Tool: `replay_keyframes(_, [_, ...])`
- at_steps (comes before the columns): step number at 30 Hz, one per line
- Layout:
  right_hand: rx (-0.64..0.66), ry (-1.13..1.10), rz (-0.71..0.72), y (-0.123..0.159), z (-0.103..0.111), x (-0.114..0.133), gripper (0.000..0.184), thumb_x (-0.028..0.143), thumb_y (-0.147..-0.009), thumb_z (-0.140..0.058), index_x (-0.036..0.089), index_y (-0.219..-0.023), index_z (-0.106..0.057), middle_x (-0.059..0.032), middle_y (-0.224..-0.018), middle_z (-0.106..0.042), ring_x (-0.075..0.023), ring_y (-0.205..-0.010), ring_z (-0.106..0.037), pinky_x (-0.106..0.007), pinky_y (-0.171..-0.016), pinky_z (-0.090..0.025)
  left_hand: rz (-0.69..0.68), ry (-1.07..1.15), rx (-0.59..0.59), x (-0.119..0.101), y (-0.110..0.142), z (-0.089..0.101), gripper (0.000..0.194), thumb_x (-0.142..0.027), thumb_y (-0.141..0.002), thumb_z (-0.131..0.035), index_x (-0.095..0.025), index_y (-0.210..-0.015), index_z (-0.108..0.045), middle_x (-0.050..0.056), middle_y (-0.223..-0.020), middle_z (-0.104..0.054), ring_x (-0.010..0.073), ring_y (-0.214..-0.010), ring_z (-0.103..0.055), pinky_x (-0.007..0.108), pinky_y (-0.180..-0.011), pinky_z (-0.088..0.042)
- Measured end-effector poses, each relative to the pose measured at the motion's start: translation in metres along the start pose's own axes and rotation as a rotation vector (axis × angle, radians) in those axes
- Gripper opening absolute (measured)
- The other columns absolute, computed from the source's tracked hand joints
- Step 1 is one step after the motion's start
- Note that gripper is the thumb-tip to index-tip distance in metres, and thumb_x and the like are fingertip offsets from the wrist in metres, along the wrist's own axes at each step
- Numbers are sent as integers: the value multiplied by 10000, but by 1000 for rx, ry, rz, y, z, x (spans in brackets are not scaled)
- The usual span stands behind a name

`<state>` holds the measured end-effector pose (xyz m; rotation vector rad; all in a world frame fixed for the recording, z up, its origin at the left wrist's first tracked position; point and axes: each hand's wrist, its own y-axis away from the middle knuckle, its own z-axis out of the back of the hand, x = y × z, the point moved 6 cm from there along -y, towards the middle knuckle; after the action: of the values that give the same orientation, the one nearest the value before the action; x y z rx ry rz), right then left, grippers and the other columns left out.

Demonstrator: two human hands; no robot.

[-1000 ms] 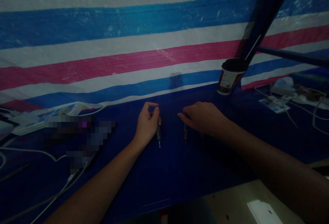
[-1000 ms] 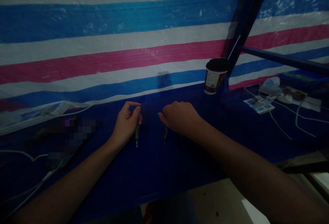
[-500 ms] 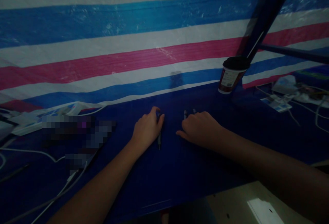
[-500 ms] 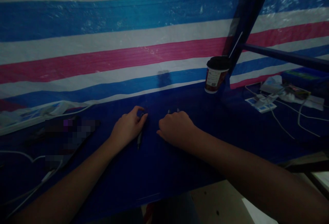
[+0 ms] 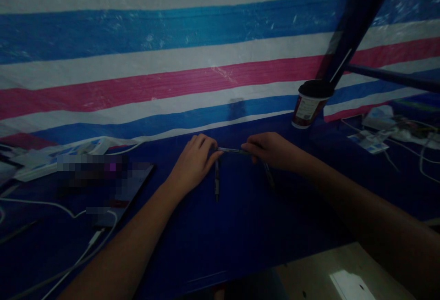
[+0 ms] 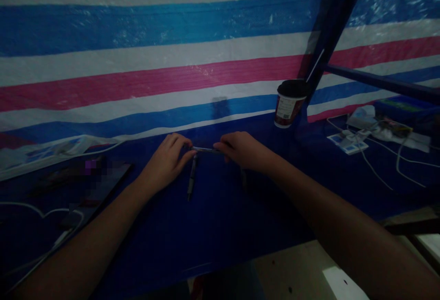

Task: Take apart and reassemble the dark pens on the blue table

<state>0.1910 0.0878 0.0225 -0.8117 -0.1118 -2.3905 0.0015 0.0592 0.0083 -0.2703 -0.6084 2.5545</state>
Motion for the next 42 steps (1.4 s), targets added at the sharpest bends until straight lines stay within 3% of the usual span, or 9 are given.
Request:
replay_keyframes(5, [89,-156,37,-1,-9,-3,377,439,-1004,-477,149,-869,-677,4,-657,-564,-132,-603,-497,-272,-612,-338,-19,-30,54,-4,1,-4,210,-307,-1061,-436,-173,-1017,-592,76,-934,-645,246,-876,-570,383,-782,-438])
replay_keyframes(10, [187,-173,87,2,-13,0,402,452,-996,-450,153,-812,-647,25,-627,-505,-122,-576,-458,-267,-597,-345,-153,-40,93,-22,1,-2,280,-390,-1060,-445,-170,-1126,-607,85,-1003,-664,257,-938,-566,378,-811,-425])
replay_keyframes(15, [286,-234,42,7,-13,0,440,511,-1022,-394,179,-815,-597,48,-552,-465,-121,-509,-444,-258,-540,-341,-210,-103,132,-30,0,0,349,-366,-1087,-352,-186,-1027,-644,71,-903,-669,231,-860,-574,353,-779,-408])
replay_keyframes(22, [194,59,228,10,-8,15,276,390,-1013,-524,163,-897,-630,-19,-742,-639,-140,-651,-558,-260,-619,-346,-104,219,278,-16,5,-8,404,-344,-1088,-277,-212,-941,-630,38,-840,-662,201,-802,-626,350,-780,-466])
replay_keyframes(28, [112,45,176,3,-6,2,383,406,-1053,-436,149,-894,-671,-48,-792,-673,-156,-719,-594,-273,-689,-386,-65,171,280,-8,8,-18,384,-369,-1082,-285,-207,-961,-612,58,-875,-667,226,-853,-638,401,-854,-490])
replay_keyframes(32, [43,-6,188,0,-3,-3,143,294,-944,-623,153,-941,-648,-32,-837,-676,-141,-718,-576,-265,-683,-392,-55,204,271,-9,6,-18,383,-345,-1074,-280,-208,-943,-612,53,-858,-671,226,-844,-636,412,-874,-480])
replay_keyframes(35, [-18,-65,200,1,1,-2,246,327,-878,-708,161,-1047,-641,-49,-953,-698,-154,-784,-605,-268,-706,-416,-37,256,256,-11,4,-13,387,-337,-1061,-283,-212,-904,-614,41,-807,-656,210,-772,-613,382,-812,-482])
replay_keyframes(39, [-8,-32,158,1,0,-2,263,400,-970,-580,153,-974,-668,-58,-886,-691,-174,-792,-620,-287,-716,-419,-21,273,230,-12,3,-9,376,-351,-1054,-297,-214,-915,-618,38,-808,-659,214,-782,-613,383,-813,-481])
replay_keyframes(42, [7,-79,118,1,0,-2,319,362,-834,-757,158,-1036,-619,-40,-892,-691,-162,-765,-622,-268,-679,-423,3,285,236,-10,5,-12,373,-348,-1052,-302,-220,-916,-625,35,-807,-665,211,-783,-622,373,-798,-483])
